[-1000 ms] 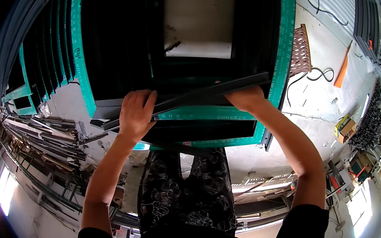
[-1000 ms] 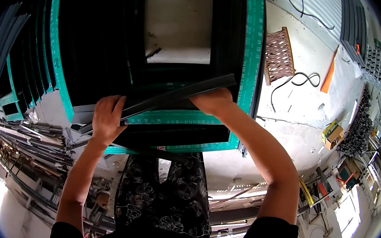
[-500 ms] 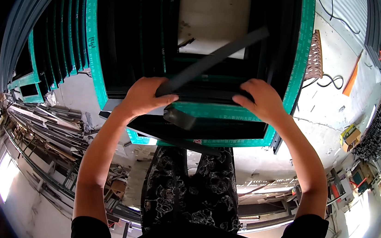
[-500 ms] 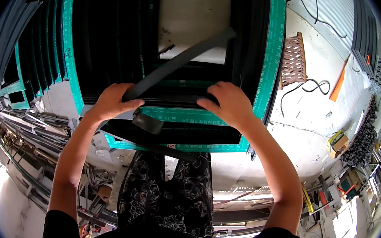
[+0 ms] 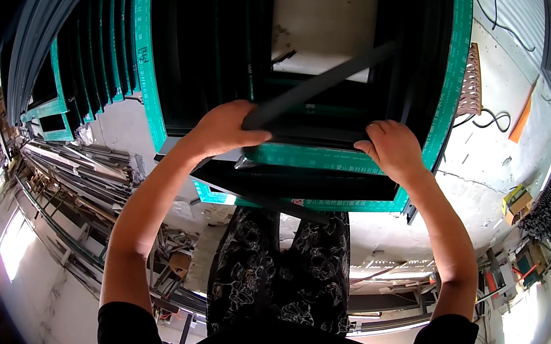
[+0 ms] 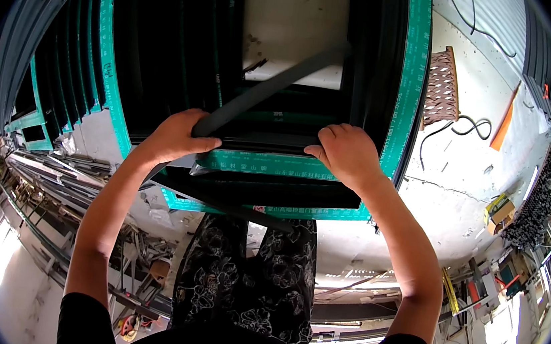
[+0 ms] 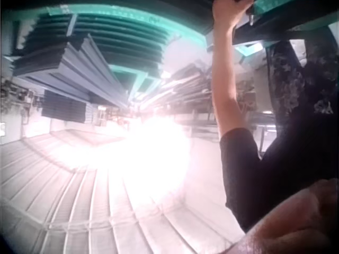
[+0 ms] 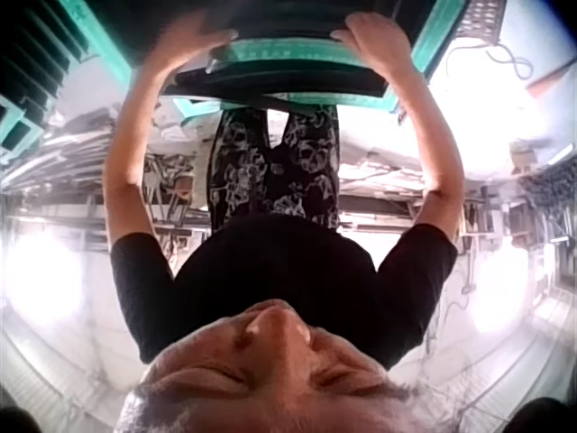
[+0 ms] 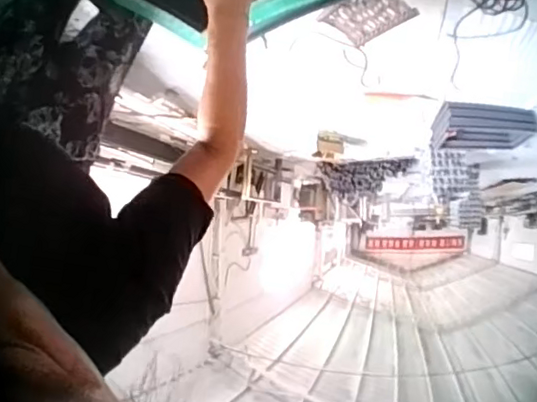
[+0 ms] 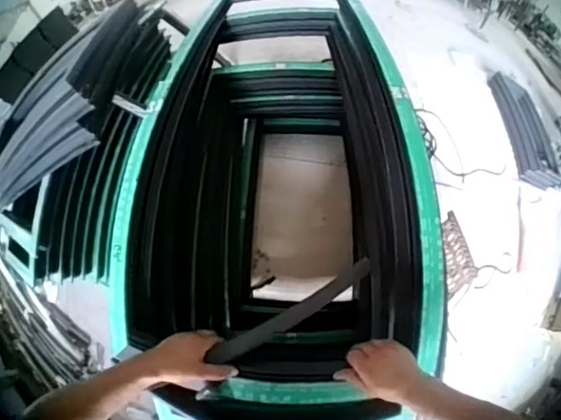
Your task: The person interacts with a control panel and uses a miter saw to cut metal profiles to size, then picks up the cut pieces and fits them into the slots of a green window frame assembly on the floor.
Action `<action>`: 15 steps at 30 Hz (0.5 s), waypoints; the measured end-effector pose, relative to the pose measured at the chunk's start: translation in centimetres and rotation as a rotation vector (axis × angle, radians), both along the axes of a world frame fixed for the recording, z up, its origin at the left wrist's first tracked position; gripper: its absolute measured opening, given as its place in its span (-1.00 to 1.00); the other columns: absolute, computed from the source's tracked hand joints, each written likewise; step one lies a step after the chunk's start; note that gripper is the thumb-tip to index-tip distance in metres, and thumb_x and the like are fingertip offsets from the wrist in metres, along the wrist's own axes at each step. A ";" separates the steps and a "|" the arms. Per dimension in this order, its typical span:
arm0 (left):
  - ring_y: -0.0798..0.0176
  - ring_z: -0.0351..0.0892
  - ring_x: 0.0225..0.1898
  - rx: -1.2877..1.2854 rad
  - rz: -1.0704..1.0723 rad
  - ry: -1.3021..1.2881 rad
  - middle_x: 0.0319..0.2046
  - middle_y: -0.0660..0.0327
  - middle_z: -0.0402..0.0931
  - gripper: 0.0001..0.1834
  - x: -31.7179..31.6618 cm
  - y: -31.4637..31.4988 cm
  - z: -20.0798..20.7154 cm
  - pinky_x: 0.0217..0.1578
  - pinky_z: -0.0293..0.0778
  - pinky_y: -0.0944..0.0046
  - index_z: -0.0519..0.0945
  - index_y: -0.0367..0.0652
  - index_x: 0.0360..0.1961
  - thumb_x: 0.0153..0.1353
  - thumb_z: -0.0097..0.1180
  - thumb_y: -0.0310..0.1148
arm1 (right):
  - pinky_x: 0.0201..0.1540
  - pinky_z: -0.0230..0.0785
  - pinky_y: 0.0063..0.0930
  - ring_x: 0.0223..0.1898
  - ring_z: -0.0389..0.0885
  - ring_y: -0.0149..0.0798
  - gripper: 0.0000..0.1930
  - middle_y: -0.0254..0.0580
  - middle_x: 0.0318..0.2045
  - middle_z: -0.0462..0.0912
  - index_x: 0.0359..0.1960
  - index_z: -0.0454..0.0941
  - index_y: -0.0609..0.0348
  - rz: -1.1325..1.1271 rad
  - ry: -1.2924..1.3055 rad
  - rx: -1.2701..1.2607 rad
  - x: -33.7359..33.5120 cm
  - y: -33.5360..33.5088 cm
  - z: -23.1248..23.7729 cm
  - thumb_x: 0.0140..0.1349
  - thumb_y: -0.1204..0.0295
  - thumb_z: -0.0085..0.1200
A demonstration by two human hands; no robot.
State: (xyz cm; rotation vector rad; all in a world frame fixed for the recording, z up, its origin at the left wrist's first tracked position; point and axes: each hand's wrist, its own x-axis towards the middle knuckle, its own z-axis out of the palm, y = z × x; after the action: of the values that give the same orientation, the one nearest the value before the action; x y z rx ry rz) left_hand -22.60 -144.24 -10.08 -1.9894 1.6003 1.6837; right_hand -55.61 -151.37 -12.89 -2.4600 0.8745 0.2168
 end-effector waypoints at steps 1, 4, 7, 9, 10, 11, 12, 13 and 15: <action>0.13 0.54 -0.44 -0.123 -0.050 0.022 -0.52 0.09 0.53 -0.52 0.2 0.3 -0.4 -0.34 0.40 0.19 0.61 -0.26 -0.23 0.03 0.27 -0.03 | -0.30 0.47 -0.33 -0.39 0.58 -0.18 -0.57 -0.22 -0.51 0.58 -0.53 0.50 0.14 0.046 0.017 -0.015 0.2 -0.2 0.0 0.19 -0.01 0.05; 0.04 0.56 -0.38 -0.604 -0.250 -0.100 -0.46 0.07 0.56 -0.55 0.7 0.4 -1.5 -0.27 0.42 0.11 0.65 -0.19 -0.32 -0.04 0.29 0.00 | -0.33 0.47 -0.33 -0.44 0.59 -0.18 -0.56 -0.23 -0.59 0.57 -0.57 0.48 0.11 0.096 0.029 -0.035 0.4 -0.6 0.2 0.22 -0.01 0.03; 0.09 0.53 -0.43 0.066 -0.023 0.019 -0.49 0.09 0.54 -0.53 0.2 -1.5 -0.2 -0.33 0.40 0.17 0.62 -0.28 -0.24 0.01 0.34 -0.07 | -0.38 0.45 -0.32 -0.49 0.58 -0.17 -0.57 -0.22 -0.62 0.54 -0.59 0.47 0.11 0.080 0.053 -0.017 0.3 -0.8 -0.2 0.24 0.02 0.03; 0.13 0.53 -0.45 0.129 -0.009 -0.023 -0.52 0.12 0.54 -0.57 0.3 -2.4 -0.1 -0.35 0.40 0.19 0.62 -0.26 -0.30 0.02 0.35 -0.09 | -0.41 0.43 -0.30 -0.52 0.56 -0.16 -0.58 -0.20 -0.63 0.52 -0.59 0.47 0.11 0.060 0.071 0.003 0.6 -1.5 -0.5 0.26 0.04 0.02; 0.17 0.53 -0.46 0.160 0.011 -0.031 -0.54 0.14 0.54 -0.58 0.8 -2.4 -0.6 -0.36 0.40 0.20 0.61 -0.25 -0.32 0.03 0.35 -0.08 | -0.42 0.43 -0.31 -0.55 0.55 -0.15 -0.57 -0.20 -0.66 0.51 -0.60 0.47 0.10 0.028 0.084 0.053 1.2 -2.0 -0.7 0.28 0.04 0.00; 0.20 0.53 -0.46 0.190 0.031 -0.038 -0.56 0.15 0.53 -0.58 1.1 -2.5 -0.9 -0.37 0.39 0.22 0.61 -0.24 -0.35 0.03 0.35 -0.07 | -0.44 0.42 -0.31 -0.58 0.54 -0.14 -0.56 -0.20 -0.69 0.50 -0.62 0.47 0.10 -0.004 0.098 0.103 1.6 -2.4 -0.7 0.29 0.04 -0.01; 0.15 0.57 -0.49 0.164 0.004 -0.038 -0.59 0.13 0.54 -0.56 0.9 -2.2 -0.8 -0.35 0.42 0.21 0.65 -0.23 -0.41 -0.01 0.32 0.00 | -0.44 0.42 -0.31 -0.58 0.54 -0.14 -0.56 -0.20 -0.69 0.50 -0.62 0.47 0.10 -0.003 0.099 0.107 1.5 -2.4 -0.6 0.29 0.04 -0.01; 0.15 0.57 -0.49 0.169 0.005 -0.037 -0.59 0.13 0.54 -0.56 1.0 -2.3 -1.1 -0.35 0.42 0.21 0.65 -0.23 -0.41 -0.01 0.32 0.00 | -0.46 0.41 -0.33 -0.59 0.54 -0.14 -0.55 -0.20 -0.69 0.50 -0.62 0.47 0.10 -0.007 0.092 0.089 1.4 -2.4 -0.6 0.30 0.04 -0.02; 0.26 0.49 -0.50 0.212 0.031 -0.023 -0.61 0.20 0.49 -0.61 1.2 -3.1 -1.7 -0.39 0.37 0.27 0.61 -0.23 -0.42 0.02 0.38 -0.08 | -0.47 0.41 -0.34 -0.61 0.54 -0.13 -0.55 -0.20 -0.70 0.50 -0.62 0.47 0.10 -0.012 0.084 0.071 1.3 -2.4 -0.6 0.30 0.04 -0.03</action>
State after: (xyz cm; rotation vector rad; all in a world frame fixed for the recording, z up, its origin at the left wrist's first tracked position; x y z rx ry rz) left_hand -21.36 -147.31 -11.76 -1.9312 1.3280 1.7517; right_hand -54.28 -153.78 -13.53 -2.3945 0.9008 0.3431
